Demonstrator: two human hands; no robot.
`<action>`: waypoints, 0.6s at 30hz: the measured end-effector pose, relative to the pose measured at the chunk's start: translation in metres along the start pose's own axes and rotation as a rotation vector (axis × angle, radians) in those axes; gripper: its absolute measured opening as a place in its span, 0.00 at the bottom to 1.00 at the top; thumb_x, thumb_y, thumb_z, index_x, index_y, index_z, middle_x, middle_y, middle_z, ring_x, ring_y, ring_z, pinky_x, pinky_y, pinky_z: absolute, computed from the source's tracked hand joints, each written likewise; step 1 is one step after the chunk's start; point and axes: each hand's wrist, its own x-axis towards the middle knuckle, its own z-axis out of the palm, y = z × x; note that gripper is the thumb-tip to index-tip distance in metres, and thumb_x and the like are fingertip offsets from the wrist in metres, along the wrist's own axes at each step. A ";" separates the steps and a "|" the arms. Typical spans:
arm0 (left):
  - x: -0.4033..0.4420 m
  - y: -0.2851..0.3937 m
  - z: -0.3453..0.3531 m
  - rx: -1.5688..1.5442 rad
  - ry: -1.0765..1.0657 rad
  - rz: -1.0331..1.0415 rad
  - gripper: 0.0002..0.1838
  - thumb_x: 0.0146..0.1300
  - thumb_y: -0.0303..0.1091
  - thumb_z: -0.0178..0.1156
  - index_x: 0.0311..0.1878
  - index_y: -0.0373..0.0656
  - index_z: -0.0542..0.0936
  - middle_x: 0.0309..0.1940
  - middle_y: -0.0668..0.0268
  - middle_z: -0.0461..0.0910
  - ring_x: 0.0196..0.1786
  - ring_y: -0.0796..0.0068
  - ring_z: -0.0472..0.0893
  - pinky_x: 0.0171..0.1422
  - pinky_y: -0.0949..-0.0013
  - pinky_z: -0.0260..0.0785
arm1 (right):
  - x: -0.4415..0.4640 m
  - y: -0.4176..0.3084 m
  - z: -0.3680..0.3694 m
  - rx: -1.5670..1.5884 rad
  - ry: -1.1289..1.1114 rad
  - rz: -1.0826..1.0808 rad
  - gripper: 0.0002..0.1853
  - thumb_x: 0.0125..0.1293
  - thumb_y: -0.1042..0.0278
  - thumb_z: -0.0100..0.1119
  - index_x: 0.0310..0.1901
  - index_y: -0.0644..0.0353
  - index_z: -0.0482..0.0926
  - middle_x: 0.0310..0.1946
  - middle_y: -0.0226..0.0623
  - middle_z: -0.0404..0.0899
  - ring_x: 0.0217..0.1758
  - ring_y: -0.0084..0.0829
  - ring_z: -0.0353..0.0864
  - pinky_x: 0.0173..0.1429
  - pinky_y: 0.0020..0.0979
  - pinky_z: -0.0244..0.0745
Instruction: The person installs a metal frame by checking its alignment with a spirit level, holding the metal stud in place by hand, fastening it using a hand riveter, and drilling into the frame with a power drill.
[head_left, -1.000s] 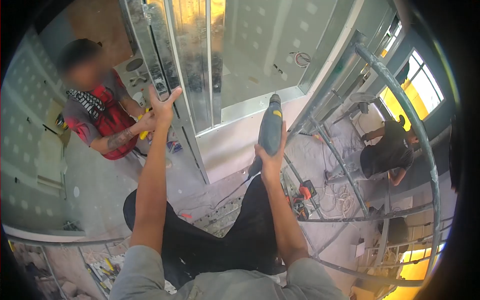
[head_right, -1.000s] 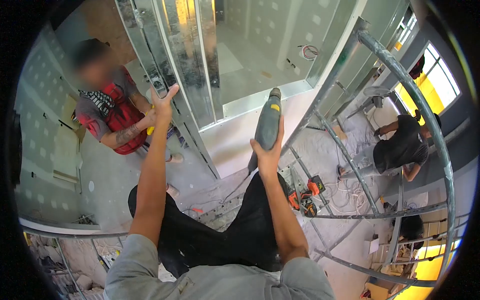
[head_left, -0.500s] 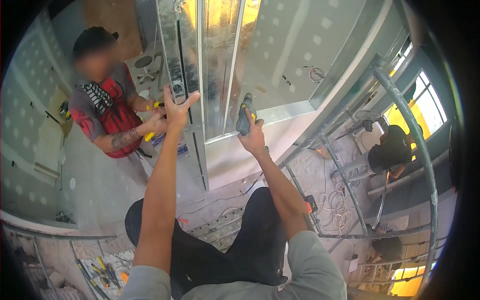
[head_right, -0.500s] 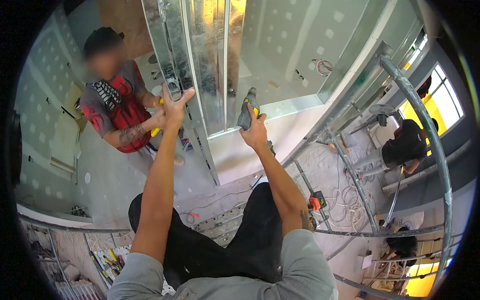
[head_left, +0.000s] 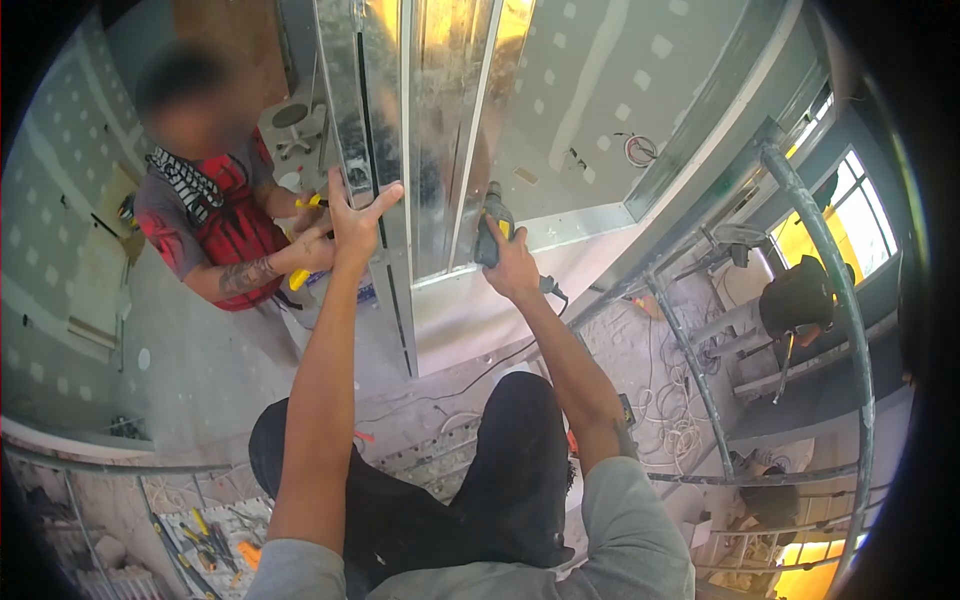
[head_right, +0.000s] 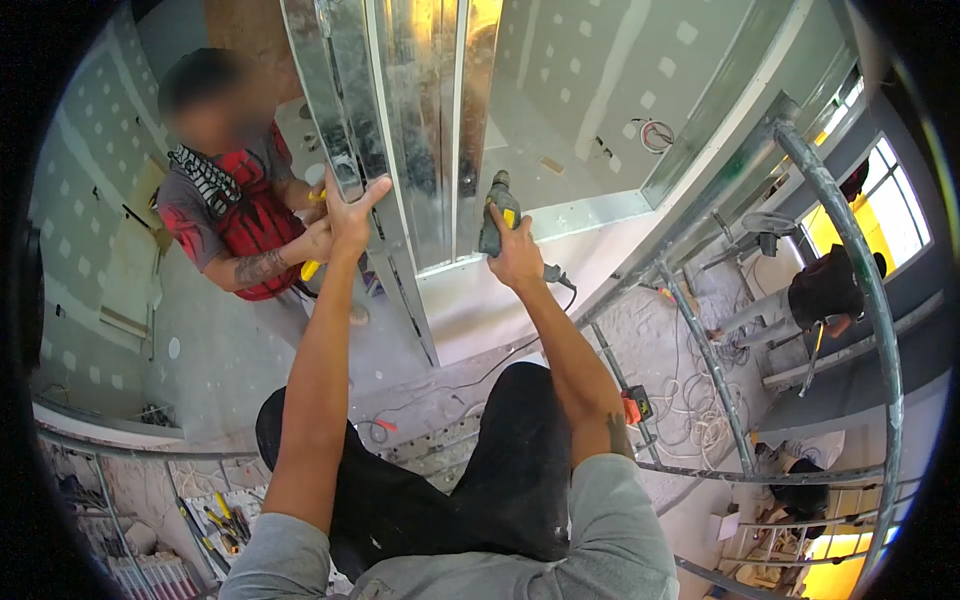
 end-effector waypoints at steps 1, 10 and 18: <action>-0.001 0.001 0.000 0.005 0.000 -0.037 0.36 0.56 0.30 0.80 0.62 0.34 0.68 0.50 0.59 0.83 0.48 0.71 0.87 0.57 0.70 0.76 | 0.002 0.000 -0.001 -0.022 -0.001 -0.023 0.57 0.51 0.71 0.73 0.81 0.27 0.55 0.55 0.57 0.63 0.50 0.61 0.84 0.55 0.53 0.85; -0.006 0.010 0.003 0.126 0.039 -0.051 0.40 0.55 0.33 0.80 0.66 0.32 0.67 0.53 0.56 0.82 0.53 0.68 0.84 0.62 0.69 0.73 | 0.011 0.022 0.008 0.003 -0.066 -0.145 0.59 0.48 0.73 0.72 0.82 0.27 0.54 0.56 0.61 0.61 0.52 0.67 0.81 0.59 0.52 0.83; 0.003 -0.028 -0.009 0.185 0.074 -0.054 0.43 0.53 0.36 0.82 0.67 0.29 0.68 0.55 0.55 0.81 0.55 0.66 0.83 0.65 0.68 0.71 | 0.027 0.039 0.002 0.079 -0.252 -0.057 0.66 0.45 0.62 0.79 0.84 0.29 0.46 0.61 0.65 0.61 0.59 0.68 0.78 0.66 0.49 0.79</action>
